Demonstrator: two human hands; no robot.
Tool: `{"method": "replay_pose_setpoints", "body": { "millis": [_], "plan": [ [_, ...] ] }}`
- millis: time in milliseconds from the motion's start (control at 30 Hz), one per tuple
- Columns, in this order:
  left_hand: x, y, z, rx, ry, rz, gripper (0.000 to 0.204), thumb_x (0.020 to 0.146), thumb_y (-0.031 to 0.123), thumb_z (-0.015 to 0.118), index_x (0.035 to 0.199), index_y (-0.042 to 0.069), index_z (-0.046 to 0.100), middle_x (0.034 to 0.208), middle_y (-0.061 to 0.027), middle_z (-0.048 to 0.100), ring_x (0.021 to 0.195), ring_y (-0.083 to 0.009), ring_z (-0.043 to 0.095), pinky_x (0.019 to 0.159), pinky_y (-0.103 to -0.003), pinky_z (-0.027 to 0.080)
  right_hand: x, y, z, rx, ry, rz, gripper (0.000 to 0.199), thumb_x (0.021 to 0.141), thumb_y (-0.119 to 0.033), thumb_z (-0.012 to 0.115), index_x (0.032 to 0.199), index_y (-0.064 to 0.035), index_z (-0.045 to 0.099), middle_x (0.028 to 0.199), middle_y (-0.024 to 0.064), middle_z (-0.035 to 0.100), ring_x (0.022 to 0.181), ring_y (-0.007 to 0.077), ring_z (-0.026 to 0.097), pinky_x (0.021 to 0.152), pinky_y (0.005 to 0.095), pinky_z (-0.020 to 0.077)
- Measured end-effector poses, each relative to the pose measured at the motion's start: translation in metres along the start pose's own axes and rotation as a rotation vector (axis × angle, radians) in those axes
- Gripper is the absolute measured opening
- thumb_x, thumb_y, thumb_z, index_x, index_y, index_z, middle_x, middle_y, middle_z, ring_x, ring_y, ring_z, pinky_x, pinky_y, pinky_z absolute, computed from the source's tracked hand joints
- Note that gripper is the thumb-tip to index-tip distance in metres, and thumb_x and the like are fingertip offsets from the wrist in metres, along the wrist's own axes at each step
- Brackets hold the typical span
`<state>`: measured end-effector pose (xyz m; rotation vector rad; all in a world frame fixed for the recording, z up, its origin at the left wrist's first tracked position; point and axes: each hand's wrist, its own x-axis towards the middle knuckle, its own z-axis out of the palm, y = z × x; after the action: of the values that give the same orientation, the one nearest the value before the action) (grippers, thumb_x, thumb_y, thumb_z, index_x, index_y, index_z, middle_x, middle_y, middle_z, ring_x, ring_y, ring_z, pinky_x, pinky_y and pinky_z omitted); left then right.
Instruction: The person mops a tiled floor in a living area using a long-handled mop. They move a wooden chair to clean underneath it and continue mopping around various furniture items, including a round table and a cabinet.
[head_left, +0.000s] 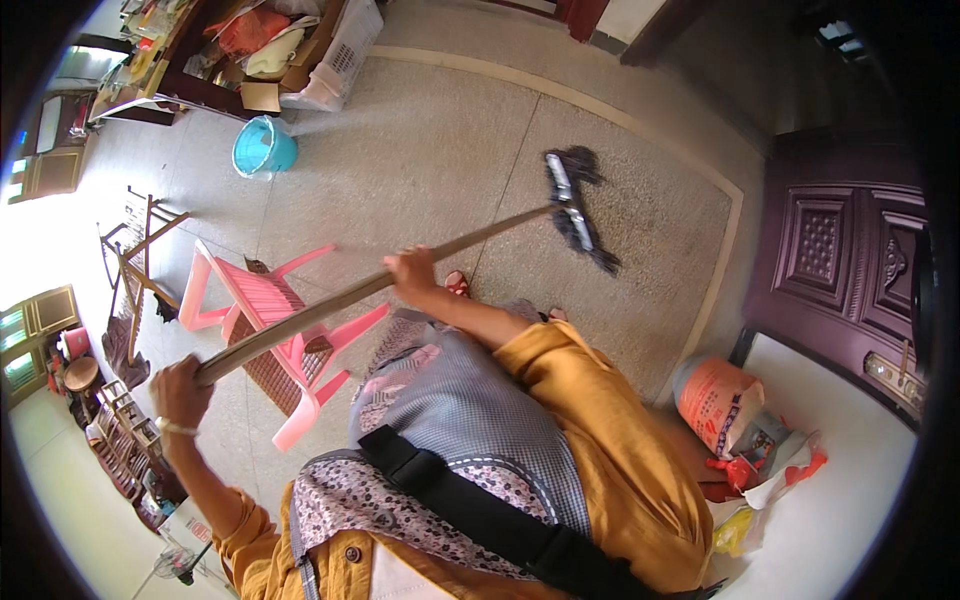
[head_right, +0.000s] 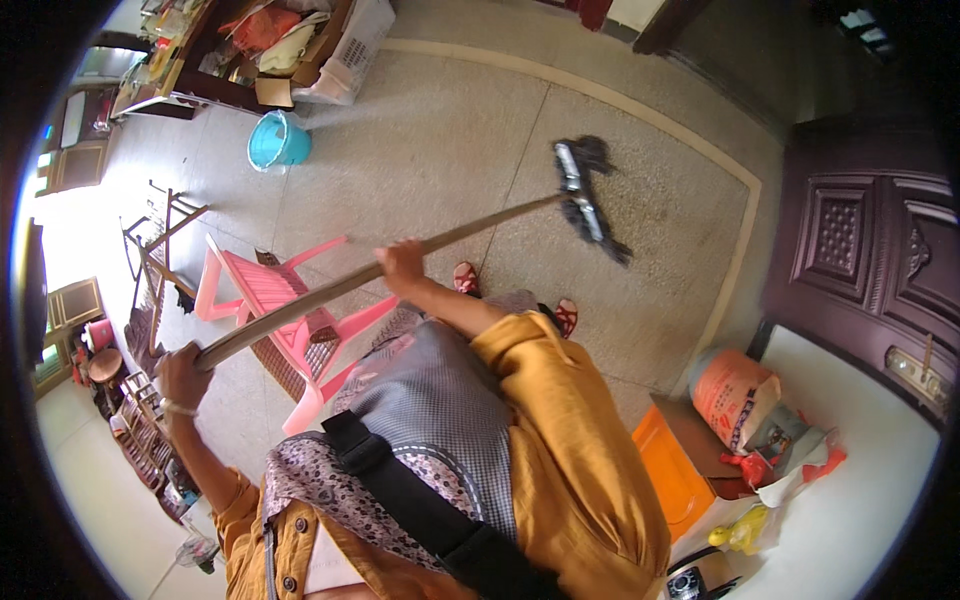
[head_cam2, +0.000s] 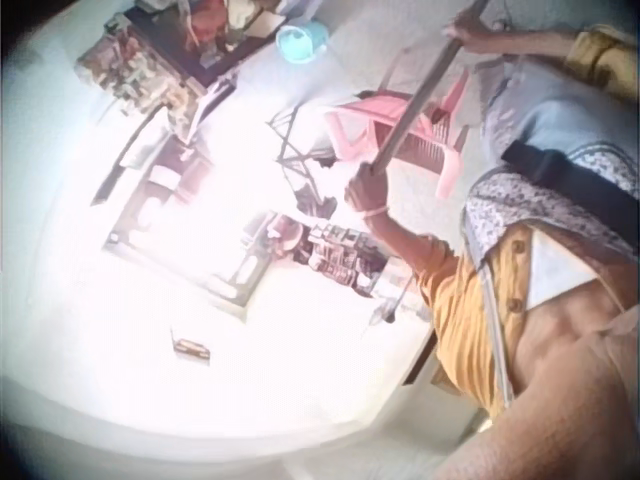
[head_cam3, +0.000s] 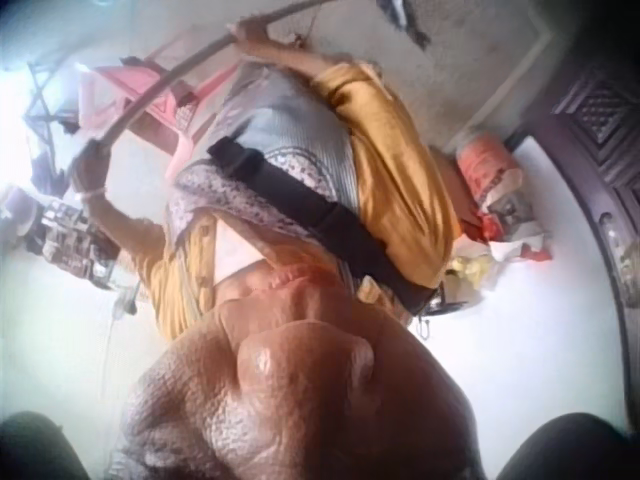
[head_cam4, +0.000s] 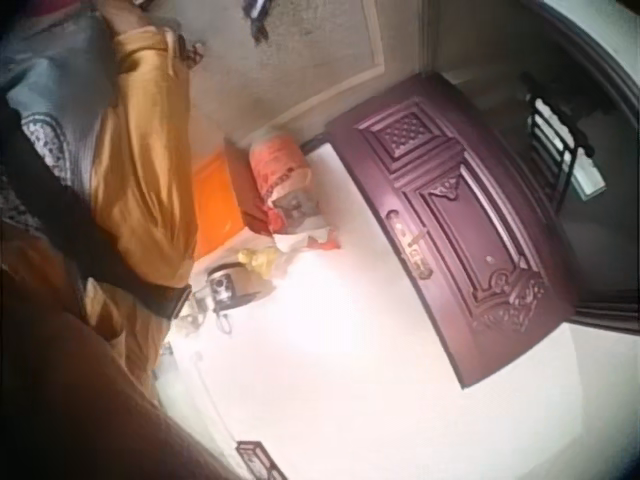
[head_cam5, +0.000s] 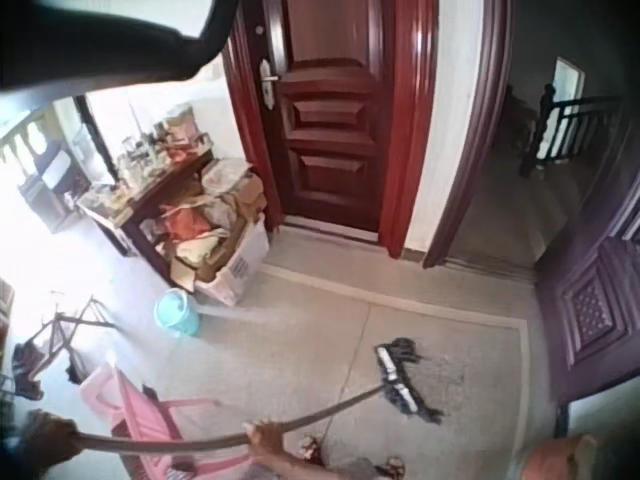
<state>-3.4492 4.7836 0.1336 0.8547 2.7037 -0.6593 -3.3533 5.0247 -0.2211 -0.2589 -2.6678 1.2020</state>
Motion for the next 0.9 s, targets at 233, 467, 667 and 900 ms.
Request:
{"method": "replay_pose_setpoints", "body": {
  "millis": [233,467,667,900],
  "plan": [
    [0.039,-0.027,-0.027,0.016,0.119,-0.006,0.012,0.06,0.016,0.063,0.058,0.008,0.054,0.054,-0.0137,0.054,0.052,-0.0327,0.054,0.052,-0.041,0.042,0.08,-0.006,-0.004,0.029,-0.222,-0.115,0.019,0.057,-0.008,0.058,0.076,-0.0088,0.057,0.067,0.0109,0.059,0.069,0.0295,0.058,0.066,0.0402,0.0399],
    [0.15,0.029,0.046,-0.207,0.055,0.147,0.011,0.069,0.021,0.058,0.075,0.011,0.055,0.063,-0.0087,0.058,0.061,-0.0287,0.057,0.058,-0.044,0.042,0.097,0.115,-0.069,-0.118,-0.248,-0.063,0.012,0.061,-0.007,0.059,0.072,-0.0092,0.054,0.067,0.0106,0.058,0.07,0.0301,0.057,0.063,0.042,0.0396],
    [0.283,0.159,0.051,-0.261,0.063,0.274,0.009,0.077,0.017,0.048,0.08,0.013,0.056,0.066,-0.009,0.06,0.064,-0.028,0.061,0.055,-0.04,0.045,0.124,0.27,-0.141,-0.311,-0.186,0.13,0.008,0.063,-0.003,0.054,0.069,-0.0078,0.054,0.066,0.011,0.056,0.069,0.0315,0.054,0.062,0.0427,0.0389],
    [0.456,0.16,-0.027,-0.303,0.041,0.37,0.008,0.077,0.015,0.05,0.08,0.011,0.056,0.065,-0.009,0.06,0.065,-0.0266,0.061,0.056,-0.039,0.046,0.238,0.335,-0.175,-0.295,-0.14,0.327,0.012,0.056,-0.005,0.06,0.067,-0.0106,0.057,0.067,0.0117,0.056,0.072,0.0312,0.054,0.063,0.043,0.0381]
  ]
}}
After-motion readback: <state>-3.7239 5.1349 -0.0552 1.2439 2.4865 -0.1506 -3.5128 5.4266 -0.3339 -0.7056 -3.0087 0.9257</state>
